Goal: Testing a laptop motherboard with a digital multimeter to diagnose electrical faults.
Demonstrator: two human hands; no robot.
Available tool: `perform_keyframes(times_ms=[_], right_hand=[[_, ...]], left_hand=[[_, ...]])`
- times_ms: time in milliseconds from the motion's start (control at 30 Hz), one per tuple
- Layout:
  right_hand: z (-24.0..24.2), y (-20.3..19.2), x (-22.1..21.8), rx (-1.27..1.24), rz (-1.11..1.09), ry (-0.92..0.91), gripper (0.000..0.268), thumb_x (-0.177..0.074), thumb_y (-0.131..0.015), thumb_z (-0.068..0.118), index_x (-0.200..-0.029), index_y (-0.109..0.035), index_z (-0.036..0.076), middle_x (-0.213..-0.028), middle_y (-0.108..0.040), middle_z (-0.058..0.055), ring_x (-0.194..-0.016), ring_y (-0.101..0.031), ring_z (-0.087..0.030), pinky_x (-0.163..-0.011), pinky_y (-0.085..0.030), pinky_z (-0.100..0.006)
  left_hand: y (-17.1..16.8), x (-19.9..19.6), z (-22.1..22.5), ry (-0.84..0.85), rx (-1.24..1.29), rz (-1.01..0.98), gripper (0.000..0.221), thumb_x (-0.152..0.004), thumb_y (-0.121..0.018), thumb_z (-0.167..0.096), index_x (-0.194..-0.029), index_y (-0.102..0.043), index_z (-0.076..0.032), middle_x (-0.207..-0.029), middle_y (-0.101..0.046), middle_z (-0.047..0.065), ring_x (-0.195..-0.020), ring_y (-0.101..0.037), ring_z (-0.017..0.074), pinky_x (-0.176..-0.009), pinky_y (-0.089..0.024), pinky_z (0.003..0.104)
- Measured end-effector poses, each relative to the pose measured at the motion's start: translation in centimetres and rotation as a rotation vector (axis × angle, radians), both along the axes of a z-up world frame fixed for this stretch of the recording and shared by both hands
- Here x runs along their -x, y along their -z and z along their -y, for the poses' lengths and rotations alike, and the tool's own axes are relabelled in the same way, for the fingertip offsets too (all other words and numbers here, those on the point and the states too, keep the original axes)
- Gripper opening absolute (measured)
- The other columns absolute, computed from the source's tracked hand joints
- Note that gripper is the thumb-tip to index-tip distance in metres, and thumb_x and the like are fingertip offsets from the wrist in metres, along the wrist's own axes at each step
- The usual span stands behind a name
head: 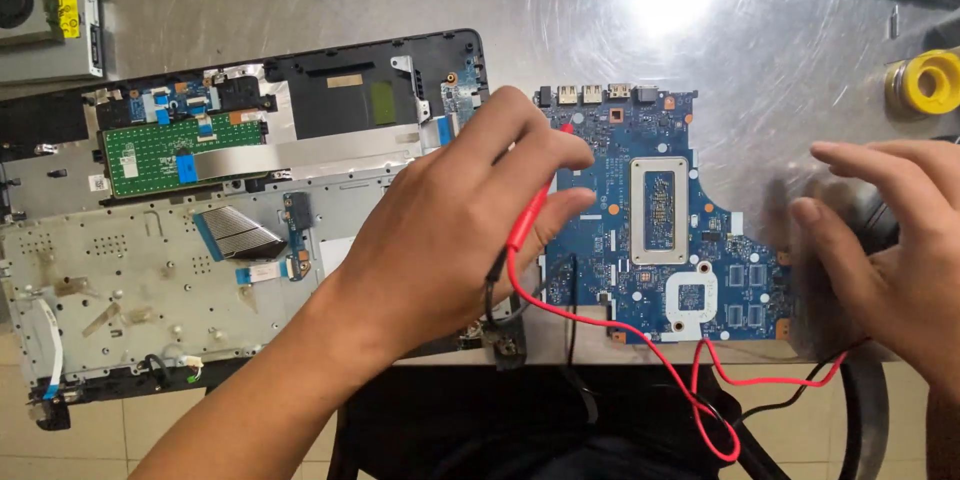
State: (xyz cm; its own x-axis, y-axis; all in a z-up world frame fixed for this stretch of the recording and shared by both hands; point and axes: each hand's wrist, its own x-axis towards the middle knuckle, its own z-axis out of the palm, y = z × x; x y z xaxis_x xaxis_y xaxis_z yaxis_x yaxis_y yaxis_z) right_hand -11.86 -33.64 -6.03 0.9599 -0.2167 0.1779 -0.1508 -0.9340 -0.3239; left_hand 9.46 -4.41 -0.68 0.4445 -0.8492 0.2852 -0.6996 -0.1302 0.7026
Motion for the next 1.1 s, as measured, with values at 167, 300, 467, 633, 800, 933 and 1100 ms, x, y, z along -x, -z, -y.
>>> perform_keyframes(times_ms=[167,300,467,633,800,933,1100], right_hand=[[2.2,0.4,1.2,-0.008,-0.075,-0.035,0.037,-0.098,-0.078,0.005,-0.134,-0.073,-0.004,-0.128,-0.066,-0.023,-0.119,-0.060,-0.037,-0.116,-0.044,-0.047],[4.2,0.8,1.4,0.000,-0.109,-0.147,0.037,-0.094,-0.076,0.014,-0.130,-0.074,0.003,-0.121,-0.069,-0.017,-0.114,-0.061,-0.033,-0.111,-0.046,-0.046],[2.6,-1.6,-1.2,-0.105,-0.081,-0.211,0.042,-0.094,-0.072,0.010,-0.134,-0.066,-0.001,-0.124,-0.066,-0.021,-0.118,-0.060,-0.034,-0.114,-0.044,-0.046],[-5.2,-6.4,-8.0,-0.219,0.115,-0.305,0.043,-0.097,-0.080,-0.004,-0.134,-0.061,-0.012,-0.131,-0.059,-0.033,-0.097,-0.070,-0.028,-0.090,-0.057,-0.038],[-6.7,-4.9,-10.6,-0.190,0.174,-0.331,0.030,-0.099,-0.086,0.014,-0.117,-0.066,0.001,-0.108,-0.073,-0.011,-0.080,-0.068,-0.020,-0.079,-0.051,-0.032],[-6.4,-4.1,-11.4,-0.248,0.159,-0.382,0.028,-0.101,-0.080,0.011,-0.120,-0.062,0.001,-0.102,-0.070,-0.011,-0.077,-0.066,-0.018,-0.076,-0.051,-0.031],[-6.6,-3.9,-11.7,-0.349,0.213,-0.385,0.014,-0.097,-0.074,-0.007,-0.106,-0.064,-0.004,-0.102,-0.068,-0.019,-0.090,-0.067,-0.027,-0.082,-0.052,-0.034]], left_hand=[[0.6,-1.2,1.6,-0.059,0.110,-0.252,0.021,-0.103,-0.058,-0.017,-0.116,-0.070,-0.005,-0.102,-0.062,0.011,-0.089,-0.064,0.0209,-0.076,-0.050,0.029],[0.5,-2.6,2.5,-0.035,0.022,-0.413,0.029,-0.098,-0.067,-0.026,-0.122,-0.072,-0.012,-0.104,-0.066,0.004,-0.095,-0.068,0.0135,-0.079,-0.058,0.024],[1.1,-3.2,2.6,0.105,-0.029,-0.312,0.031,-0.100,-0.069,-0.028,-0.129,-0.070,-0.016,-0.102,-0.064,0.004,-0.089,-0.067,0.0178,-0.076,-0.048,0.028],[0.9,-2.7,4.6,0.189,0.190,-0.134,0.018,-0.098,-0.074,-0.019,-0.109,-0.072,-0.005,-0.099,-0.074,0.010,-0.089,-0.072,0.0244,-0.079,-0.053,0.034],[0.8,-2.8,4.7,0.160,0.078,-0.281,0.027,-0.095,-0.078,-0.010,-0.102,-0.052,-0.009,-0.086,-0.067,0.005,-0.073,-0.060,0.0168,-0.064,-0.046,0.030],[1.3,-3.2,4.5,0.140,0.042,-0.325,0.031,-0.095,-0.076,-0.015,-0.105,-0.046,-0.010,-0.092,-0.064,0.003,-0.077,-0.062,0.0174,-0.068,-0.047,0.030],[0.4,-4.6,3.1,0.139,0.051,-0.305,0.020,-0.098,-0.073,-0.013,-0.103,-0.055,-0.008,-0.098,-0.069,0.004,-0.085,-0.071,0.0157,-0.076,-0.057,0.025]])
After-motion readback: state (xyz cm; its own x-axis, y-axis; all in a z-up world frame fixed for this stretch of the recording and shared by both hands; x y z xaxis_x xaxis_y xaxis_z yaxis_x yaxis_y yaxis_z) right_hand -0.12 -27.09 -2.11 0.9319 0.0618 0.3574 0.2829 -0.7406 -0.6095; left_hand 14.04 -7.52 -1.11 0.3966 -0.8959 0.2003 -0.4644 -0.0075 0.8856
